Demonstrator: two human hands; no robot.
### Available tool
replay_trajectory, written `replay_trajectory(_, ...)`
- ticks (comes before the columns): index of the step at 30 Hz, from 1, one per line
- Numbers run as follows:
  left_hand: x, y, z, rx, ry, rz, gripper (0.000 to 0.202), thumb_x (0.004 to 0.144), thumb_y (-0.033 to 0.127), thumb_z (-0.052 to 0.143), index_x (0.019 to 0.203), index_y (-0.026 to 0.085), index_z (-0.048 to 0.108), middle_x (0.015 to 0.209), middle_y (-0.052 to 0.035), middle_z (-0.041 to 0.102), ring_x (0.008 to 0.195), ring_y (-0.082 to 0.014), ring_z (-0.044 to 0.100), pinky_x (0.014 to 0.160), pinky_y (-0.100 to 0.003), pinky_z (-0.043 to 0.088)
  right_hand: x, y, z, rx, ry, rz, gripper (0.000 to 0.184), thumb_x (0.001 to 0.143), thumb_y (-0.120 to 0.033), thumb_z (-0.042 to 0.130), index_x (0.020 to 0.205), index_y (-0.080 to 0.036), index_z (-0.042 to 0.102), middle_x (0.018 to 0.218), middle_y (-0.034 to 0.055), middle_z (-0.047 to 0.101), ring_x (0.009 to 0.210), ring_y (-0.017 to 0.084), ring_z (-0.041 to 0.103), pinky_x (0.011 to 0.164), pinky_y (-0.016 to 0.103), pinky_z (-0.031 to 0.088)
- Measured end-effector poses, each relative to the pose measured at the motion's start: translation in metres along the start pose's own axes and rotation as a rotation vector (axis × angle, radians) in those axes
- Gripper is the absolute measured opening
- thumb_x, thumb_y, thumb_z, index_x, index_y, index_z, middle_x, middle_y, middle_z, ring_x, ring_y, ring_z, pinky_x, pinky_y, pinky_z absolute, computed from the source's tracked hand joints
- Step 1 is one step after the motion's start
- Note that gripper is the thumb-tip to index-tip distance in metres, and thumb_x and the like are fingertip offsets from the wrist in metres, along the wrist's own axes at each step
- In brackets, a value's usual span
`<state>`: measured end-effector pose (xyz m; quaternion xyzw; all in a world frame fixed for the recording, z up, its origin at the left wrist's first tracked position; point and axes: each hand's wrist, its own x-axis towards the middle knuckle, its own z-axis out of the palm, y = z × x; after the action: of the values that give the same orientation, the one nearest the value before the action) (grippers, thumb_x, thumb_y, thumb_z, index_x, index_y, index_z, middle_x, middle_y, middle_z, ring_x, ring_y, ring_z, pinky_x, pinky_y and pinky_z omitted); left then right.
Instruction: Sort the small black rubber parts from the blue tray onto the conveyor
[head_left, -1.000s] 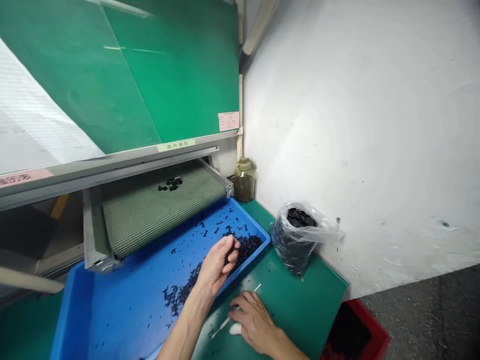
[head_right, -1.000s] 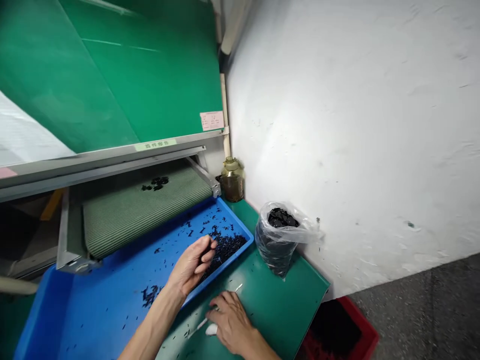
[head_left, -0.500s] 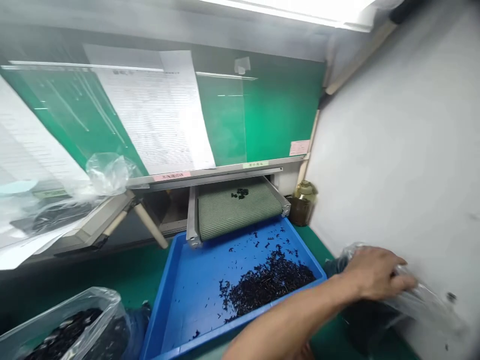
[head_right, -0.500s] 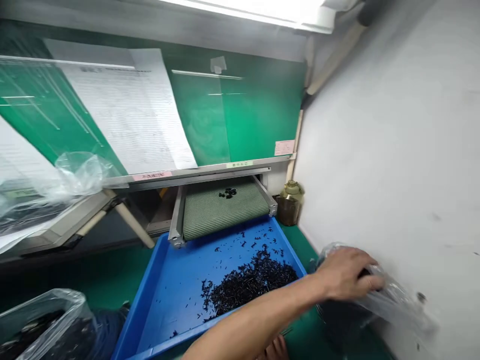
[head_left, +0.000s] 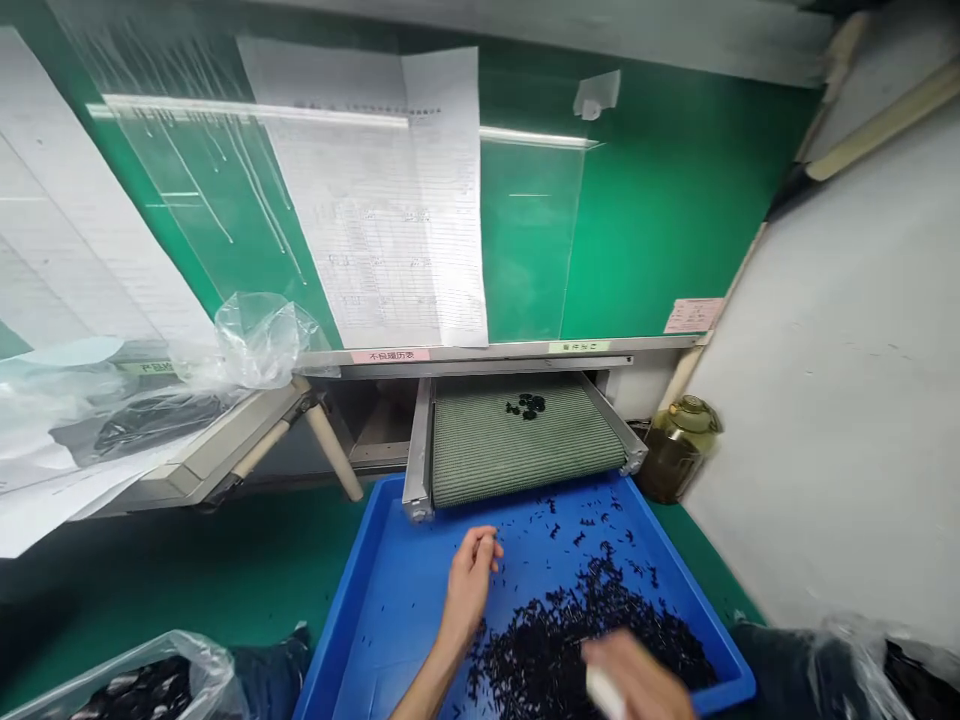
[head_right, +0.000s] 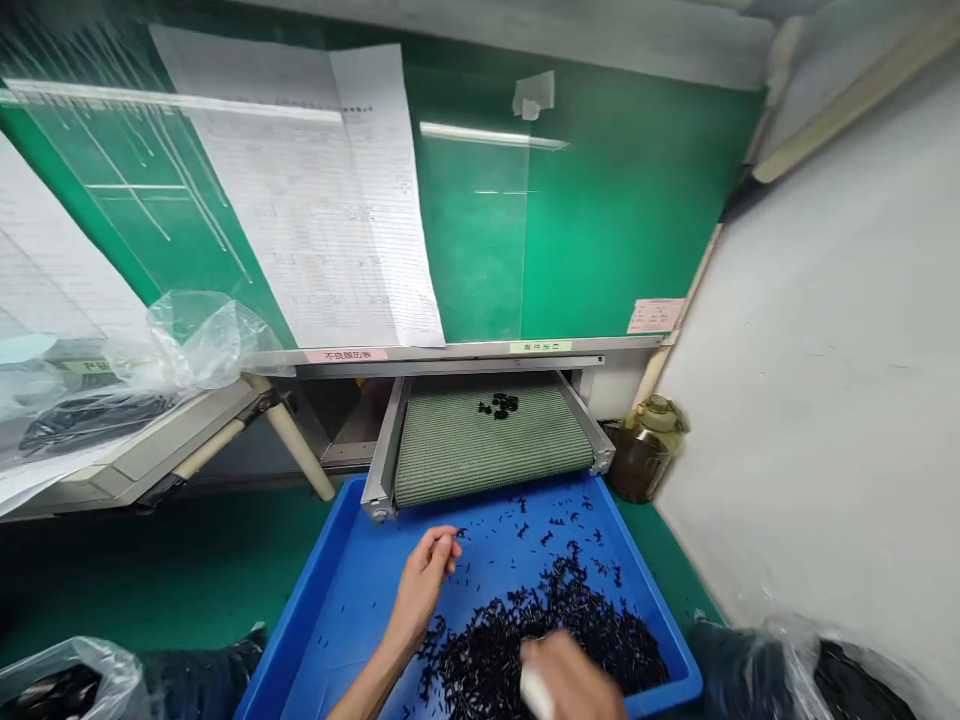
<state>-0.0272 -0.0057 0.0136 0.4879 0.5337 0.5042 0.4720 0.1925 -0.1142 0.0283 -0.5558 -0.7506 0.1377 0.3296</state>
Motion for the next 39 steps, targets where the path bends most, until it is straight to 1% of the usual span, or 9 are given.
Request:
replay_trajectory(3,0.006,-0.012,-0.001,-0.060,-0.009,-0.028,0.039,0.080,0.055,0.051,0.090,0.018,0.058,0.067,-0.0005,0.058,0.053,-0.0134,0.047,0.053,-0.025,0.037,0.110,0.006,-0.019,-0.040,0.036,-0.017,0.042,0.084,-0.013,0.034,0.114,-0.026,0.060,0.106,0.0060,0.061,0.099,0.020,0.058,0.086,0.034,0.049)
replay_trajectory(7,0.010,-0.016,0.000,-0.041,-0.084,-0.050,0.040,0.081,0.056,0.048,0.093,0.019,0.058,0.067,-0.0005,0.058,0.054,-0.0138,0.047,0.055,-0.026,0.038,0.246,0.010,-0.011,-0.208,0.004,-0.020,0.044,0.077,-0.005,0.036,0.112,-0.018,0.060,0.105,0.0082,0.059,0.094,0.019,0.056,0.082,0.029,0.044)
replay_trajectory(11,0.009,-0.021,-0.001,-0.006,-0.117,-0.108,0.042,0.080,0.059,0.046,0.088,0.020,0.059,0.065,0.0002,0.057,0.052,-0.0140,0.046,0.054,-0.026,0.036,0.312,0.024,0.011,-0.277,-0.099,-0.006,0.049,0.073,-0.001,0.042,0.114,-0.023,0.060,0.098,0.0074,0.060,0.085,0.018,0.056,0.072,0.027,0.039)
replay_trajectory(14,0.005,-0.026,0.004,-0.035,-0.190,-0.131,0.041,0.081,0.058,0.045,0.089,0.020,0.058,0.066,0.0006,0.057,0.053,-0.0136,0.046,0.053,-0.026,0.035,0.323,0.033,0.013,-0.324,-0.159,0.021,0.037,0.071,-0.003,0.048,0.097,-0.020,0.066,0.088,0.0061,0.061,0.078,0.017,0.055,0.067,0.025,0.036)
replay_trajectory(18,0.003,-0.028,0.010,-0.100,-0.255,-0.129,0.040,0.082,0.056,0.044,0.090,0.019,0.057,0.067,0.0011,0.056,0.053,-0.0122,0.045,0.054,-0.025,0.034,0.304,0.036,0.003,-0.355,-0.162,0.040,0.026,0.070,-0.004,0.046,0.084,-0.018,0.064,0.078,0.0037,0.059,0.073,0.015,0.053,0.065,0.024,0.034)
replay_trajectory(25,0.009,-0.024,0.008,-0.236,-0.225,-0.177,0.045,0.076,0.061,0.050,0.089,0.018,0.056,0.069,-0.0003,0.057,0.050,-0.0102,0.044,0.046,-0.022,0.028,0.267,0.031,0.000,-0.348,-0.162,0.038,0.044,0.073,-0.002,0.039,0.110,-0.015,0.057,0.100,0.0090,0.059,0.089,0.018,0.054,0.071,0.025,0.037)
replay_trajectory(29,0.012,-0.021,0.005,-0.288,-0.183,-0.201,0.048,0.070,0.064,0.055,0.085,0.018,0.056,0.065,0.0013,0.054,0.047,-0.0092,0.041,0.044,-0.022,0.026,0.271,0.032,-0.004,-0.335,-0.225,0.027,0.044,0.068,0.001,0.042,0.102,-0.017,0.063,0.106,0.0088,0.058,0.089,0.017,0.055,0.070,0.024,0.036)
replay_trajectory(33,0.014,-0.018,0.003,-0.329,-0.151,-0.197,0.047,0.071,0.062,0.056,0.086,0.017,0.057,0.064,0.0018,0.054,0.047,-0.0089,0.041,0.044,-0.022,0.028,0.270,0.035,-0.009,-0.320,-0.234,0.052,0.030,0.070,-0.003,0.042,0.085,-0.017,0.064,0.095,0.0059,0.058,0.075,0.015,0.054,0.063,0.024,0.036)
replay_trajectory(39,0.014,-0.022,0.005,-0.350,-0.183,-0.191,0.047,0.070,0.061,0.058,0.086,0.017,0.056,0.064,0.0023,0.053,0.047,-0.0090,0.042,0.043,-0.022,0.030,0.269,0.038,-0.021,-0.291,-0.313,0.040,0.045,0.064,0.001,0.046,0.100,-0.019,0.063,0.099,0.0061,0.060,0.077,0.014,0.054,0.064,0.023,0.035)
